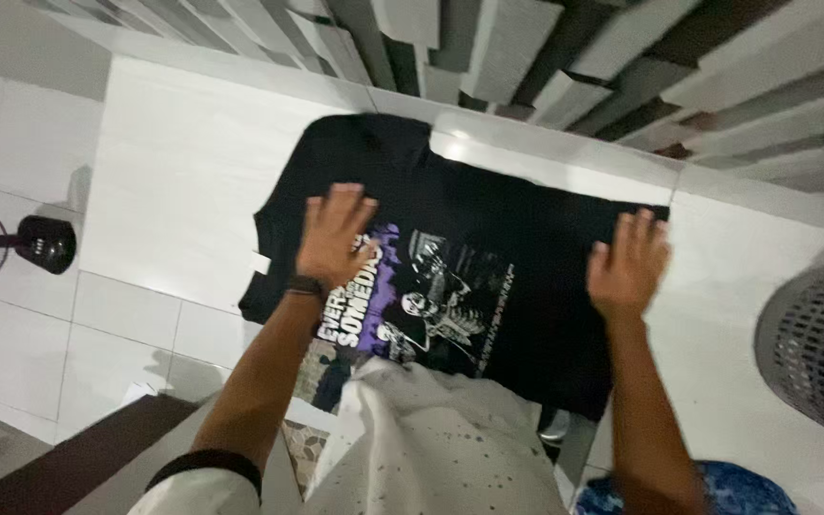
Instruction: The person picks up a t-shirt from a basket, spreads it on a flat surface, folds it into a compact square, and places it into a wooden drawer.
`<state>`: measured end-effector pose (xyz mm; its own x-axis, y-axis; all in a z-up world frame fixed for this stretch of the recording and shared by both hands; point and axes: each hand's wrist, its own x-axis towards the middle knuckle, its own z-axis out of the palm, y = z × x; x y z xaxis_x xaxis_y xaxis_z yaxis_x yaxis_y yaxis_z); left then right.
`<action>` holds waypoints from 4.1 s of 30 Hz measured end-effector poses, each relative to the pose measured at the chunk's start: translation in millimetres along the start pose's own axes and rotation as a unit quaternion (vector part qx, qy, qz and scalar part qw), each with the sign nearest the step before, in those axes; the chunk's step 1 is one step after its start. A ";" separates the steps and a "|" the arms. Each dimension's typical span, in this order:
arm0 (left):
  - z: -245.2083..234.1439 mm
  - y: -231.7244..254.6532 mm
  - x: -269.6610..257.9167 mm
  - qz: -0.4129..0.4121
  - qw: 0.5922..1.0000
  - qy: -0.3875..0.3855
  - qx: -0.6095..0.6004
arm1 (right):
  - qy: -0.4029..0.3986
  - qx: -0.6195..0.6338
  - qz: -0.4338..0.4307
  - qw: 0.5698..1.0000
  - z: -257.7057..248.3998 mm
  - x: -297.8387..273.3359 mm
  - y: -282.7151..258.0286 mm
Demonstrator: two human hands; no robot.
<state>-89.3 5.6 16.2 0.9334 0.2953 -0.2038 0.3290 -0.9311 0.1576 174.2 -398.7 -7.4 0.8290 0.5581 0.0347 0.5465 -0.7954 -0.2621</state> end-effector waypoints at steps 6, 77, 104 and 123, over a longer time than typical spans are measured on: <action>-11.3 -78.9 -12.7 -0.209 0.974 0.092 0.014 | 0.041 -0.041 0.051 0.997 22.4 -14.2 7.3; -34.1 17.8 34.4 -0.032 0.983 0.170 -0.066 | 0.038 0.035 -0.036 0.998 22.5 5.3 -110.4; -40.6 -16.1 142.5 -0.267 0.963 0.016 -0.024 | 0.004 -0.002 -0.016 1.000 -28.8 63.0 42.1; -120.4 -48.5 61.5 -0.010 0.904 0.285 -0.319 | 0.167 0.132 0.047 0.976 -60.4 -1.0 15.7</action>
<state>-30.6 94.7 112.4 0.7886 0.5421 0.2901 0.1922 -0.6656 0.7212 189.1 -426.1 46.7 0.8907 0.3424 0.2990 0.4528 -0.7261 -0.5175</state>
